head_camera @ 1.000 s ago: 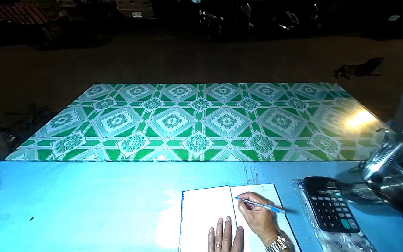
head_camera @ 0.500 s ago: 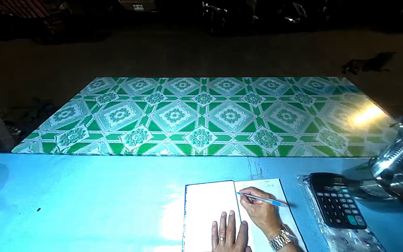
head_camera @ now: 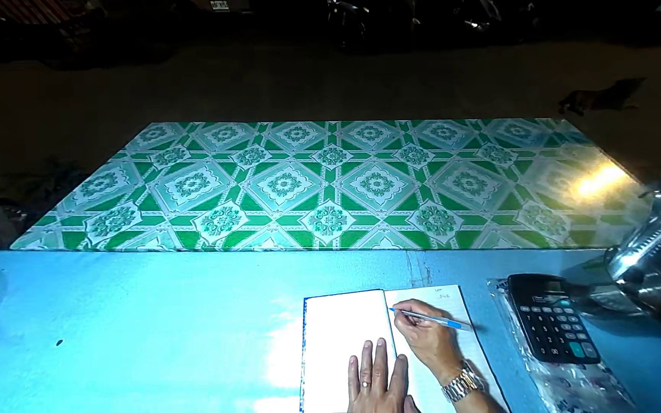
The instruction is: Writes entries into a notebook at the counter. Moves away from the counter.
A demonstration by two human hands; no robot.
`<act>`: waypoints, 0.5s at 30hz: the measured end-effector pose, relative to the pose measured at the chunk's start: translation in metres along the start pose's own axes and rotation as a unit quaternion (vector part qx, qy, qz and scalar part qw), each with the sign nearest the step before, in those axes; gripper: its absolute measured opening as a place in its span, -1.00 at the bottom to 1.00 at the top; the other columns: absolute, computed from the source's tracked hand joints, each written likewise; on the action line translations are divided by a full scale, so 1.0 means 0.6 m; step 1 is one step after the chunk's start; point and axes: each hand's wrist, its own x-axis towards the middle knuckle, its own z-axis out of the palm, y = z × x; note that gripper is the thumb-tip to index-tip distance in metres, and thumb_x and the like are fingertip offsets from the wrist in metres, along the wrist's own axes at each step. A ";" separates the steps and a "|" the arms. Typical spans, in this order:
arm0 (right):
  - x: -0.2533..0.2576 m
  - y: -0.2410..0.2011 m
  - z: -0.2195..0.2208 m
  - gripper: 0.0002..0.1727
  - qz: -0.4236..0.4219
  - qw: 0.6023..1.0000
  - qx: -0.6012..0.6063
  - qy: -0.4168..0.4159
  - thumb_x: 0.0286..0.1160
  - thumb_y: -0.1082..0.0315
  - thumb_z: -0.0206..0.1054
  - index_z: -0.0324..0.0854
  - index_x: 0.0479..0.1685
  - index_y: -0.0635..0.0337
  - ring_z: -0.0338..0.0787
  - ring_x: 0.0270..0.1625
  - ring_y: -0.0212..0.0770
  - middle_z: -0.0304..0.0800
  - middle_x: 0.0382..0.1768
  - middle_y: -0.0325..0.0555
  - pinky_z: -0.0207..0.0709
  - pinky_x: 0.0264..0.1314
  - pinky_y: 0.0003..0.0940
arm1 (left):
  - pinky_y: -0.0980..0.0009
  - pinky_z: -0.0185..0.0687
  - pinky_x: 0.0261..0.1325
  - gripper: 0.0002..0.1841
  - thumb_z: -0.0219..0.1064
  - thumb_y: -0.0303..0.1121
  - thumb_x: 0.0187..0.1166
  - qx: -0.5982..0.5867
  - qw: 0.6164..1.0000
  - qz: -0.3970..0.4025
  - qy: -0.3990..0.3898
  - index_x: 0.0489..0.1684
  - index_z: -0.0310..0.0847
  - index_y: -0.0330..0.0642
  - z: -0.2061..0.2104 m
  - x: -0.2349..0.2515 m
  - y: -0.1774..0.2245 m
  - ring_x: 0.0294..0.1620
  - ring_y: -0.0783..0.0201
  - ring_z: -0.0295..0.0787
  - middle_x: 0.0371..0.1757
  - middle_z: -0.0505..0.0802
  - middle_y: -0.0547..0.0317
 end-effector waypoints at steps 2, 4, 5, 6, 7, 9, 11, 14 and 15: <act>0.001 -0.003 -0.001 -0.84 0.002 1.000 0.019 0.002 0.27 0.32 0.38 0.89 -0.36 0.07 0.55 -0.59 -0.69 0.78 -0.56 -0.45 0.43 -0.53 -0.71 | -0.33 -0.06 0.76 -0.46 -0.08 -0.09 0.68 -0.003 1.000 -0.001 -0.002 0.55 0.62 0.16 -0.001 0.001 0.000 0.78 -0.28 0.26 0.72 0.50 -0.17; 0.001 -0.002 0.001 -0.86 -0.006 0.999 0.045 0.005 0.26 0.37 0.39 0.88 -0.36 0.13 0.55 -0.58 -0.68 0.78 -0.55 -0.41 0.45 -0.52 -0.73 | -0.36 -0.04 0.74 -0.47 -0.05 -0.09 0.67 -0.009 1.000 0.001 0.002 0.54 0.63 0.14 -0.001 0.001 0.000 0.77 -0.31 0.26 0.71 0.50 -0.19; 0.000 -0.001 0.002 -0.87 -0.011 0.999 0.049 0.009 0.23 0.38 0.39 0.87 -0.38 0.14 0.55 -0.58 -0.68 0.77 -0.56 -0.40 0.43 -0.53 -0.73 | -0.37 -0.03 0.74 -0.47 -0.05 -0.09 0.67 -0.011 1.000 0.001 0.003 0.54 0.63 0.13 -0.001 0.001 0.000 0.77 -0.32 0.27 0.71 0.50 -0.19; 0.000 -0.002 0.003 -0.87 -0.012 0.998 0.053 0.011 0.22 0.39 0.39 0.86 -0.40 0.15 0.55 -0.58 -0.68 0.76 -0.56 -0.40 0.43 -0.52 -0.74 | -0.37 -0.02 0.73 -0.47 -0.05 -0.08 0.67 -0.010 1.000 0.002 0.005 0.54 0.64 0.13 -0.001 0.001 0.001 0.76 -0.32 0.28 0.70 0.51 -0.19; 0.000 -0.003 0.003 -0.87 -0.013 0.998 0.057 0.013 0.21 0.40 0.39 0.86 -0.41 0.16 0.55 -0.58 -0.69 0.76 -0.56 -0.39 0.43 -0.51 -0.75 | -0.36 0.00 0.73 -0.47 -0.04 -0.08 0.67 -0.009 1.000 0.003 0.005 0.54 0.64 0.13 -0.002 0.001 0.000 0.75 -0.32 0.30 0.69 0.52 -0.19; 0.002 -0.006 0.004 -0.87 -0.007 0.998 0.055 0.015 0.22 0.39 0.39 0.86 -0.40 0.16 0.55 -0.58 -0.69 0.77 -0.57 -0.39 0.43 -0.52 -0.75 | -0.36 -0.01 0.73 -0.47 -0.05 -0.09 0.67 -0.007 1.000 0.001 0.003 0.54 0.64 0.13 -0.004 0.002 0.000 0.75 -0.31 0.30 0.69 0.53 -0.19; 0.001 -0.005 0.004 -0.86 -0.001 0.999 0.039 0.017 0.23 0.36 0.38 0.87 -0.39 0.12 0.55 -0.59 -0.68 0.77 -0.57 -0.41 0.43 -0.52 -0.73 | -0.34 -0.01 0.74 -0.47 -0.05 -0.09 0.67 -0.004 1.000 0.001 0.004 0.53 0.64 0.15 -0.002 0.001 0.000 0.76 -0.30 0.30 0.69 0.53 -0.19; 0.000 -0.006 0.004 -0.88 -0.001 0.999 0.049 0.023 0.20 0.39 0.38 0.85 -0.43 0.14 0.54 -0.59 -0.69 0.75 -0.58 -0.41 0.41 -0.54 -0.75 | -0.34 -0.01 0.74 -0.47 -0.04 -0.09 0.67 -0.004 1.000 0.003 0.008 0.53 0.65 0.14 -0.002 0.001 0.001 0.75 -0.31 0.31 0.69 0.53 -0.19; 0.000 -0.007 0.005 -0.88 -0.002 0.998 0.062 0.025 0.20 0.41 0.38 0.84 -0.43 0.16 0.52 -0.60 -0.70 0.74 -0.59 -0.41 0.40 -0.54 -0.76 | -0.34 -0.01 0.74 -0.47 -0.05 -0.09 0.67 -0.003 1.000 0.003 0.007 0.54 0.64 0.14 -0.003 0.002 0.000 0.75 -0.31 0.30 0.69 0.52 -0.19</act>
